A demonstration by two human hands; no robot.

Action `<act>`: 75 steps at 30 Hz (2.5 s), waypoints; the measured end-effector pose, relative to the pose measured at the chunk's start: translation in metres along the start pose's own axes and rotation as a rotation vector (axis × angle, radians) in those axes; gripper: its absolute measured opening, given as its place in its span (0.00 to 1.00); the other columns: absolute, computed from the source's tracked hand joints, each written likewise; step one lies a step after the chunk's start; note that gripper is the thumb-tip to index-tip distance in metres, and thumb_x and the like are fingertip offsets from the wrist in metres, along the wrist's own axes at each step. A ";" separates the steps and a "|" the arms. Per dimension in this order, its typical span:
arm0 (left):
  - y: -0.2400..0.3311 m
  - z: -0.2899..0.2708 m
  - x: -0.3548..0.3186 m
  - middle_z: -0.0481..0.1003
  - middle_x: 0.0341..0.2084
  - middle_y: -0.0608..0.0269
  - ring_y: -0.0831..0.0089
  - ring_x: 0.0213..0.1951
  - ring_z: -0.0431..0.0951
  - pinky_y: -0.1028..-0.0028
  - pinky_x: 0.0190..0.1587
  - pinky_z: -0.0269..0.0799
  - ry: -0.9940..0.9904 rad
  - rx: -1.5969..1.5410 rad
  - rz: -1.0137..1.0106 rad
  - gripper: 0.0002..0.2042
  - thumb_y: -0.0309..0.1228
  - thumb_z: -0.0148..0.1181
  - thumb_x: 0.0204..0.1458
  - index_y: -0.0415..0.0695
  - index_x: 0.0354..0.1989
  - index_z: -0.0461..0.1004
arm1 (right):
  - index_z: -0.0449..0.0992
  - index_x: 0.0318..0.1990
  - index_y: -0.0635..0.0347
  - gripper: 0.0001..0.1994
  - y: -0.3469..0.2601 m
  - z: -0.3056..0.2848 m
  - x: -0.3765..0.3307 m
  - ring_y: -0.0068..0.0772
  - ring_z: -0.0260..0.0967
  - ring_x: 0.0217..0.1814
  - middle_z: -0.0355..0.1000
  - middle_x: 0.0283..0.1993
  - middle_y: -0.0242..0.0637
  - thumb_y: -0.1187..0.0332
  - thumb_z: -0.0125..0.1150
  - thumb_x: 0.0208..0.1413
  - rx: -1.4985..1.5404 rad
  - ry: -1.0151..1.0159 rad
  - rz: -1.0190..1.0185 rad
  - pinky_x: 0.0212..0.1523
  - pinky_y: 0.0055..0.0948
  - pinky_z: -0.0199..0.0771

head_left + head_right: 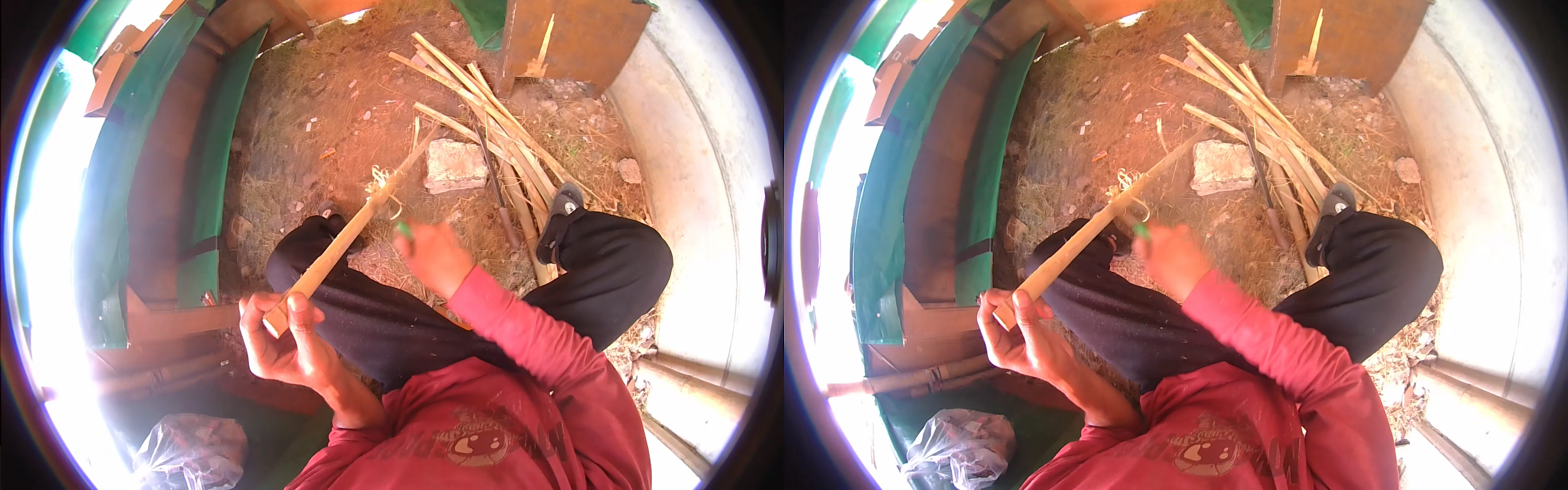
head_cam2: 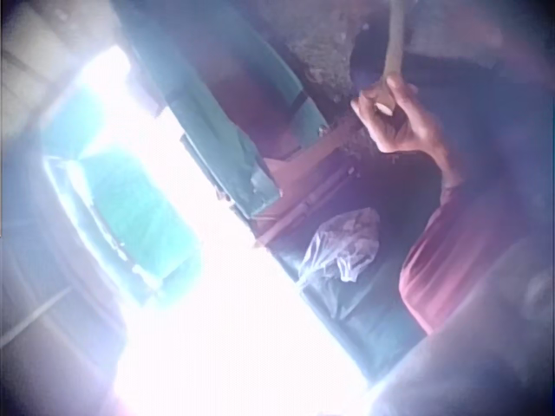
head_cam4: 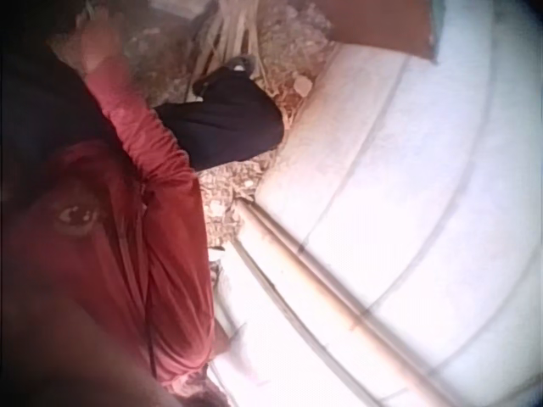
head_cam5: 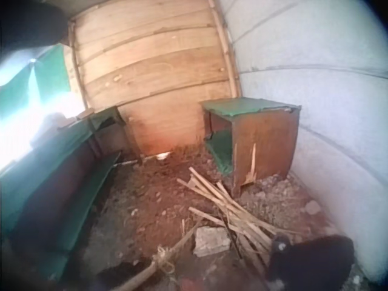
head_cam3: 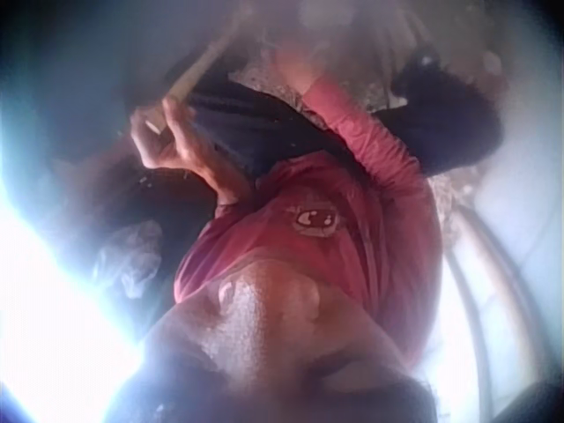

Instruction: The person sits on the ground and uses a green knife to shave a thin wooden stick, creating long wood shavings. They hold the stick in their left hand and carefully scrape the surface with the knife in their right hand.

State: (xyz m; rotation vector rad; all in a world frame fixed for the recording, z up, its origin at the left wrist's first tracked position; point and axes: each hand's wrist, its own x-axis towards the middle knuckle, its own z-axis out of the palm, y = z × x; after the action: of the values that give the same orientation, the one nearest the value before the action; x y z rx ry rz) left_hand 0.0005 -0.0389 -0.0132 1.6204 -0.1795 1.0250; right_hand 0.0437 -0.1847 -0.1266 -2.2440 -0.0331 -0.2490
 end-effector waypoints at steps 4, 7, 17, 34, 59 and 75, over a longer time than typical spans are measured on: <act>-0.002 -0.002 0.003 0.66 0.24 0.61 0.78 0.17 0.67 0.82 0.18 0.58 -0.004 -0.023 -0.001 0.12 0.24 0.68 0.48 0.33 0.36 0.71 | 0.72 0.33 0.63 0.09 -0.038 -0.034 -0.001 0.62 0.69 0.22 0.68 0.18 0.55 0.67 0.54 0.59 0.128 -0.101 -0.031 0.25 0.52 0.69; -0.005 -0.003 0.003 0.66 0.24 0.61 0.78 0.17 0.67 0.83 0.18 0.59 -0.060 -0.063 0.041 0.13 0.25 0.69 0.47 0.33 0.36 0.72 | 0.72 0.32 0.64 0.09 -0.068 -0.048 -0.014 0.62 0.69 0.22 0.67 0.17 0.55 0.67 0.56 0.57 0.235 -0.128 -0.110 0.25 0.52 0.69; -0.015 -0.021 0.014 0.74 0.24 0.55 0.71 0.19 0.72 0.77 0.25 0.66 -0.292 0.050 0.241 0.16 0.33 0.74 0.41 0.36 0.32 0.75 | 0.72 0.29 0.63 0.09 -0.061 -0.058 -0.007 0.62 0.70 0.24 0.69 0.19 0.55 0.66 0.58 0.55 0.270 -0.143 -0.094 0.26 0.53 0.69; 0.003 -0.034 0.025 0.76 0.25 0.56 0.67 0.28 0.78 0.75 0.27 0.67 -0.388 0.159 0.248 0.12 0.21 0.72 0.36 0.36 0.28 0.75 | 0.73 0.32 0.61 0.08 -0.030 -0.006 -0.012 0.58 0.70 0.22 0.70 0.19 0.52 0.65 0.61 0.52 0.000 0.064 -0.014 0.23 0.50 0.70; -0.014 -0.019 0.009 0.72 0.25 0.55 0.65 0.26 0.75 0.71 0.26 0.64 -0.296 -0.083 0.247 0.15 0.31 0.74 0.40 0.37 0.29 0.73 | 0.73 0.32 0.63 0.08 0.010 -0.006 -0.005 0.58 0.71 0.20 0.69 0.17 0.52 0.66 0.59 0.55 -0.058 0.056 0.032 0.23 0.49 0.72; -0.018 -0.024 0.013 0.67 0.25 0.60 0.75 0.19 0.70 0.79 0.22 0.64 0.006 -0.057 -0.051 0.11 0.24 0.68 0.48 0.35 0.35 0.70 | 0.65 0.36 0.62 0.15 -0.025 -0.047 -0.006 0.57 0.70 0.19 0.68 0.17 0.49 0.58 0.51 0.64 0.298 -0.063 0.119 0.21 0.49 0.65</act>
State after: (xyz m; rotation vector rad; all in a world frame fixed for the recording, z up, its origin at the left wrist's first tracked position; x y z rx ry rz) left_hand 0.0069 -0.0077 -0.0182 1.5623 -0.1610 0.9774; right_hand 0.0267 -0.2047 -0.0794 -1.9485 0.0280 -0.1018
